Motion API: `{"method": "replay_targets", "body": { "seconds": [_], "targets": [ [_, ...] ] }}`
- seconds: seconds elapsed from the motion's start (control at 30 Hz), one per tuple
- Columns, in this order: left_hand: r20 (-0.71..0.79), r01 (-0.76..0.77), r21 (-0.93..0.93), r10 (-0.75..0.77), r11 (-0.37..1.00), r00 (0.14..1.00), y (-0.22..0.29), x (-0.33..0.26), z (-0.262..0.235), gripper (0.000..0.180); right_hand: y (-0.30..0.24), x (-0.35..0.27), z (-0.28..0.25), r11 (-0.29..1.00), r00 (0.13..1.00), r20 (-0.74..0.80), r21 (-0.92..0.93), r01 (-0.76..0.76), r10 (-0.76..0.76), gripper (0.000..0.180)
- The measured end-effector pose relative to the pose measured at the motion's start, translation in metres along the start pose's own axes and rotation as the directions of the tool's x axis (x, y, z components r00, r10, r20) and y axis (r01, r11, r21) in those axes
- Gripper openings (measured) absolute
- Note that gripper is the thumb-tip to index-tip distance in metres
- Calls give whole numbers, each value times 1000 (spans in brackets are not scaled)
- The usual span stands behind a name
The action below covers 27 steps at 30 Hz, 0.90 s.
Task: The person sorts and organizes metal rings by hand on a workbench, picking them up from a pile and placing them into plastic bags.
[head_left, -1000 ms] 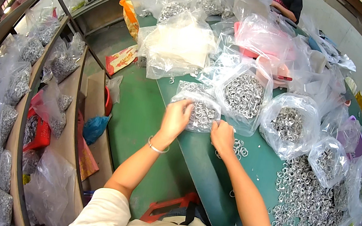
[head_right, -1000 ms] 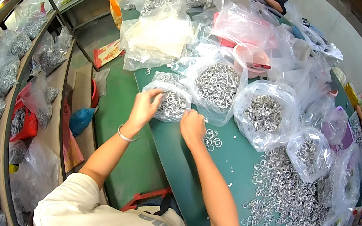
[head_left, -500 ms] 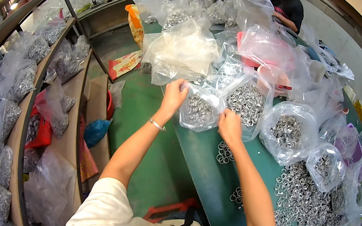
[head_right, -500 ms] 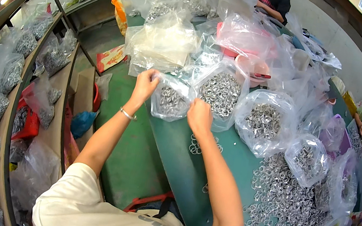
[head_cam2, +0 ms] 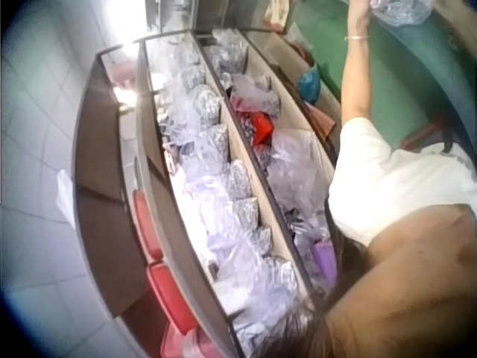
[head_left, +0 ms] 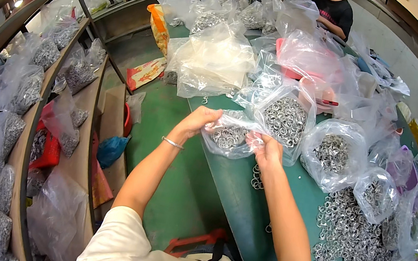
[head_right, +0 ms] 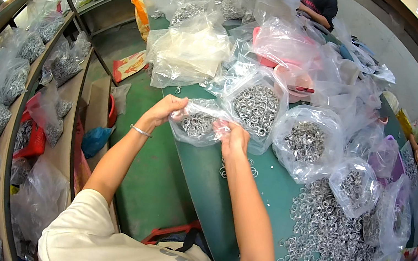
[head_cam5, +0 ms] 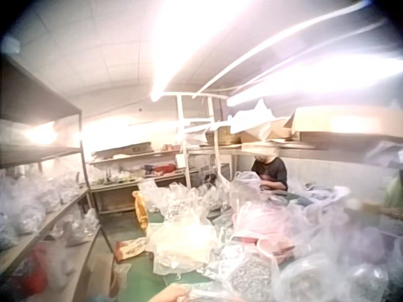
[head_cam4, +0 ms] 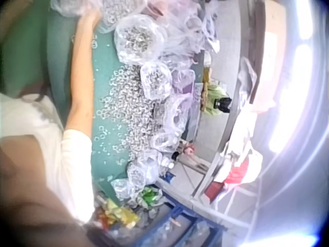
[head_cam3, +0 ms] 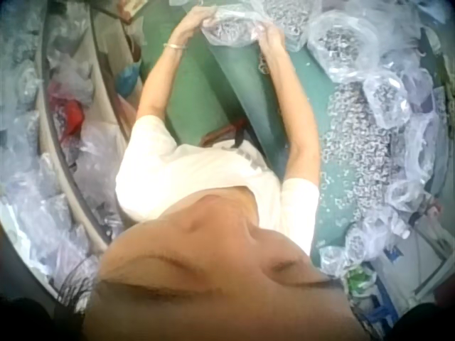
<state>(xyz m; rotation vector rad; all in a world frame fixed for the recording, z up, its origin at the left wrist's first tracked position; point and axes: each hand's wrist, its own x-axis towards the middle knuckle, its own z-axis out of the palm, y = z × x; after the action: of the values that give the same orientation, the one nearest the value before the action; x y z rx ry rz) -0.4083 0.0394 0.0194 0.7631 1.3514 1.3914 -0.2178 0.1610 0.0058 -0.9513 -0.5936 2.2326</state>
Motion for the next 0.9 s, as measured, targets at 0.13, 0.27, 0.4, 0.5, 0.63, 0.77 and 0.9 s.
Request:
{"method": "replay_targets", "body": {
  "seconds": [0.13,0.27,0.4,0.5,0.63,0.77,0.9],
  "targets": [
    [-51,-79,-639,60,765,997,-16,21,-5,41,7,29,-9,892,940,195,309,-330,280,7],
    [-192,-169,-751,34,638,981,-24,18,7,35,5,31,-8,947,956,107,147,-287,273,11],
    [-220,-157,-652,13,741,975,-27,7,18,23,12,15,-20,738,967,129,-626,251,-219,13],
    [-430,-321,-70,262,944,864,-28,-14,26,23,24,-38,-6,-294,437,576,-776,558,-691,39],
    [-69,-260,920,773,295,630,9,-36,72,46,31,-59,-14,-379,371,849,-507,774,-377,34],
    [253,-218,967,561,-131,788,16,-30,79,41,34,-57,-19,-581,287,926,-377,721,-245,22],
    [19,-119,983,564,142,826,19,2,65,19,42,-61,-18,-630,205,977,-199,750,-65,20]
  ]
}}
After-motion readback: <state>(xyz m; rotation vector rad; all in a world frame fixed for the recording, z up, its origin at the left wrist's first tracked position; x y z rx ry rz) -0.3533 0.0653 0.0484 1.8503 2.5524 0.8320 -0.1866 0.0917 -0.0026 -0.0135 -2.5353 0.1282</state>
